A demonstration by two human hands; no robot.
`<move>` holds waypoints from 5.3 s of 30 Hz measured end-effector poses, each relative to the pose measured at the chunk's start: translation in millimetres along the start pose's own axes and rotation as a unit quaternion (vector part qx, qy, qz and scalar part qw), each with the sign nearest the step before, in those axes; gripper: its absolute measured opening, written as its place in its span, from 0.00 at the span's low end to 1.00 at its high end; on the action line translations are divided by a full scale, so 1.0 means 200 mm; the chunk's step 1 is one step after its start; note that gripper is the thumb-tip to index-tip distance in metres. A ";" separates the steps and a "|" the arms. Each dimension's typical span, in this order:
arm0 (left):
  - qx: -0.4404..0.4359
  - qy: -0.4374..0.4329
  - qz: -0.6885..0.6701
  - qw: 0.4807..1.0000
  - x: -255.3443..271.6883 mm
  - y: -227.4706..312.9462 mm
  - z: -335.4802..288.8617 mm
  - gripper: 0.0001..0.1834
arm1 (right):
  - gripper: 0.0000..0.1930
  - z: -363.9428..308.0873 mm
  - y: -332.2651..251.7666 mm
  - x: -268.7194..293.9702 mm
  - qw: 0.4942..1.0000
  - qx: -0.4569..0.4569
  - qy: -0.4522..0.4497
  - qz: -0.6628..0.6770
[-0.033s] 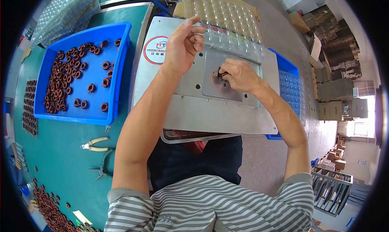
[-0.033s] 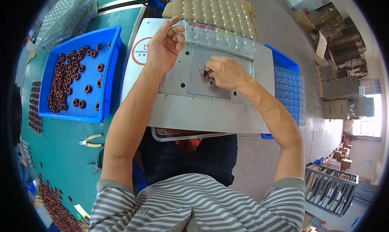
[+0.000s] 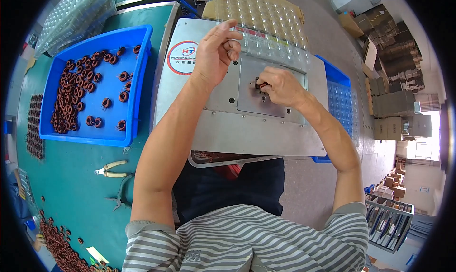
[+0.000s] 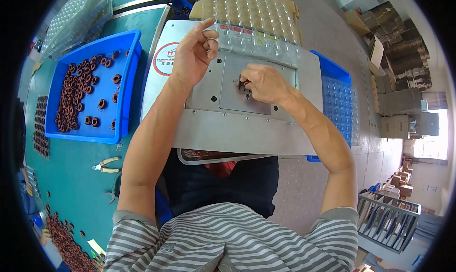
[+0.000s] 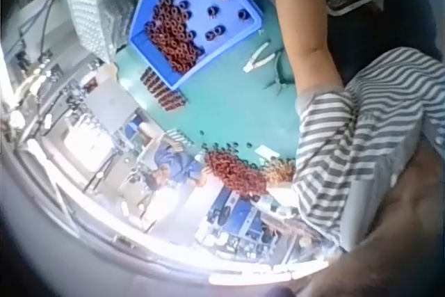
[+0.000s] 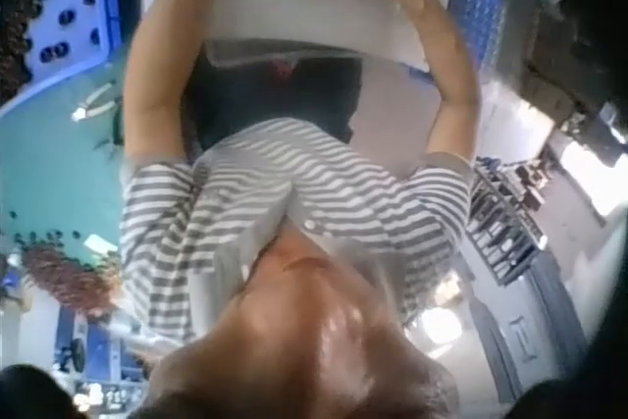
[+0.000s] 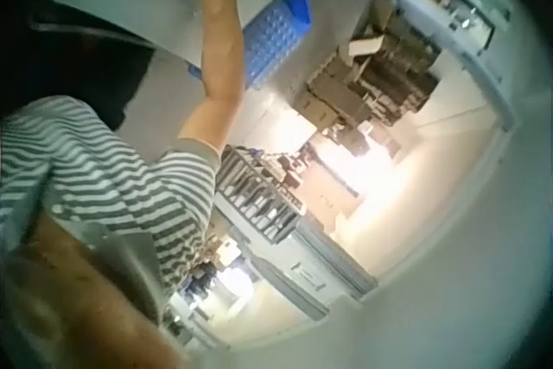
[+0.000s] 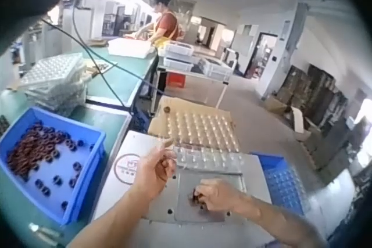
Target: The worker is winding copper wire onto toroidal magnetic cores using a specialized machine on an industrial assembly line.
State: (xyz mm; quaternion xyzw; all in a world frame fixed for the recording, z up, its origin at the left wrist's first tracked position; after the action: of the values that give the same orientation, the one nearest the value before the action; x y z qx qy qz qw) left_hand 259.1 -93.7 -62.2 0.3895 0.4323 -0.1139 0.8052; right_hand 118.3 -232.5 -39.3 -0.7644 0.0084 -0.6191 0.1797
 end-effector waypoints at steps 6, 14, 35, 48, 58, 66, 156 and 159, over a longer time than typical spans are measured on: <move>0.094 0.007 0.244 0.965 -0.07 -0.08 0.01 0.18 | 0.05 -0.03 0.04 0.02 0.999 -0.011 0.035 -0.002; 0.081 -0.106 0.609 0.782 -0.15 -0.18 -0.08 0.09 | 0.09 0.14 0.17 0.35 0.936 -0.176 0.067 0.297; 0.140 -0.037 0.225 0.964 -0.04 -0.07 0.01 0.05 | 0.10 1.28 0.51 0.51 0.838 -0.063 0.292 0.456; -0.003 0.154 0.305 0.940 -0.36 0.23 -0.50 0.18 | 0.09 -0.02 -0.33 0.23 0.822 -0.025 0.123 0.555; 0.068 0.085 0.259 0.960 -0.71 -0.16 -0.85 0.06 | 0.10 -0.61 -0.60 -0.08 0.831 -0.004 0.152 0.534; 0.106 0.084 0.179 0.975 -0.87 -0.35 -0.97 0.13 | 0.10 -0.85 -0.65 -0.20 0.766 -0.006 0.253 0.591; 0.312 -0.136 0.534 0.774 -0.63 -0.46 -1.27 0.07 | 0.04 -0.19 0.08 0.03 0.991 -0.045 0.086 0.096; 0.277 -0.164 0.530 0.784 -0.66 -0.44 -1.25 0.08 | 0.03 -0.19 0.08 0.01 0.990 -0.054 0.096 0.083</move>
State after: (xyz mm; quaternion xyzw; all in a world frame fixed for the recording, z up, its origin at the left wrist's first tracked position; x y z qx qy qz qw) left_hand -17.9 8.7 -85.9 0.7392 -0.0311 0.1540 0.6549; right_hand 86.4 -258.5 -34.8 -0.7065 0.1228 -0.6714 0.1870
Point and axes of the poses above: each hand's wrist, its own z-axis towards the middle knuckle, its own x-axis out of the back of the hand, y = z × x, the point moved 3 cm from there along z, towards the middle knuckle, and after that the axes turned 13 degrees about -y, right-handed, at the moved point
